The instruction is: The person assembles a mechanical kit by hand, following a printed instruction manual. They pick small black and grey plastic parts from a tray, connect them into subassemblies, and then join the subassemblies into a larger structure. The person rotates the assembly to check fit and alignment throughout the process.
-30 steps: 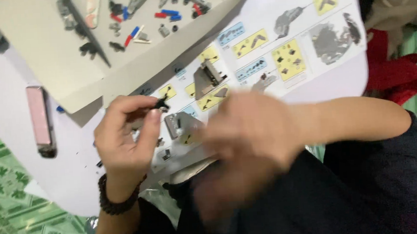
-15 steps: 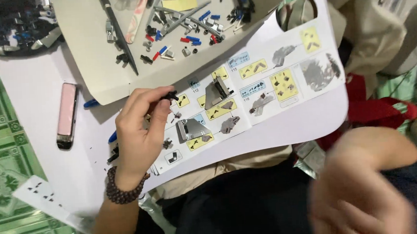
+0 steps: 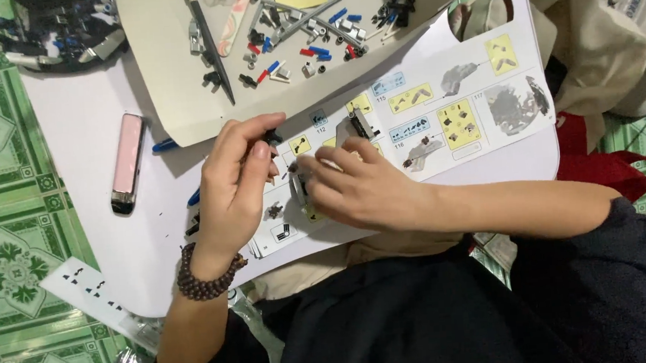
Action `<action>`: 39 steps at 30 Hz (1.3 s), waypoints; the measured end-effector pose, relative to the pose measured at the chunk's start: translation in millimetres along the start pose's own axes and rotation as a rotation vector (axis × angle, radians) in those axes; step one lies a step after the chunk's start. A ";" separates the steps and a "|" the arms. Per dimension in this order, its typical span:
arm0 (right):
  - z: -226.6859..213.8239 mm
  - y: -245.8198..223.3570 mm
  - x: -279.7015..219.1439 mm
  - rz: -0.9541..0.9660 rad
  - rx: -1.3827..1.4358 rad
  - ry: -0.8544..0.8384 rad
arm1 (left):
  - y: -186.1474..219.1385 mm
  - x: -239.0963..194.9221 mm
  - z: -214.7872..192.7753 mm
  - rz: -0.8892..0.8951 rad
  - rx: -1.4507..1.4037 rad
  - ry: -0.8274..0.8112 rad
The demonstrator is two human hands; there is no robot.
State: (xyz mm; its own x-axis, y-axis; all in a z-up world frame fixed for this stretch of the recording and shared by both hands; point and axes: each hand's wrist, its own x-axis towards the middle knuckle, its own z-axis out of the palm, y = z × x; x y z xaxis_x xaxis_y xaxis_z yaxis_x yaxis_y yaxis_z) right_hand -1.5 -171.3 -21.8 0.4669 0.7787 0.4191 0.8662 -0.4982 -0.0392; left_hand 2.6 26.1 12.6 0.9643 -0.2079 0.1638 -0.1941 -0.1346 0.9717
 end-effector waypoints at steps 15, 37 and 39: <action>21.4 -4.7 6.6 0.197 0.259 0.125 | -2.5 2.8 3.7 -0.073 -0.034 -0.022; 9.6 -9.2 5.8 0.243 0.145 0.026 | -8.8 4.4 7.9 -0.084 0.022 -0.043; 2.5 -6.2 7.2 0.174 0.243 0.111 | -9.3 3.1 6.1 -0.079 0.032 -0.025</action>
State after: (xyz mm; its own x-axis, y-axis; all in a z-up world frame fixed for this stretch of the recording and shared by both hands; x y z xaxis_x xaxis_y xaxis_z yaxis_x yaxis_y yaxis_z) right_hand -3.1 -161.7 -20.8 0.6011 0.6368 0.4828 0.7984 -0.5045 -0.3287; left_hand 6.3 20.7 3.0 0.9721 -0.2198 0.0816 -0.1232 -0.1824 0.9755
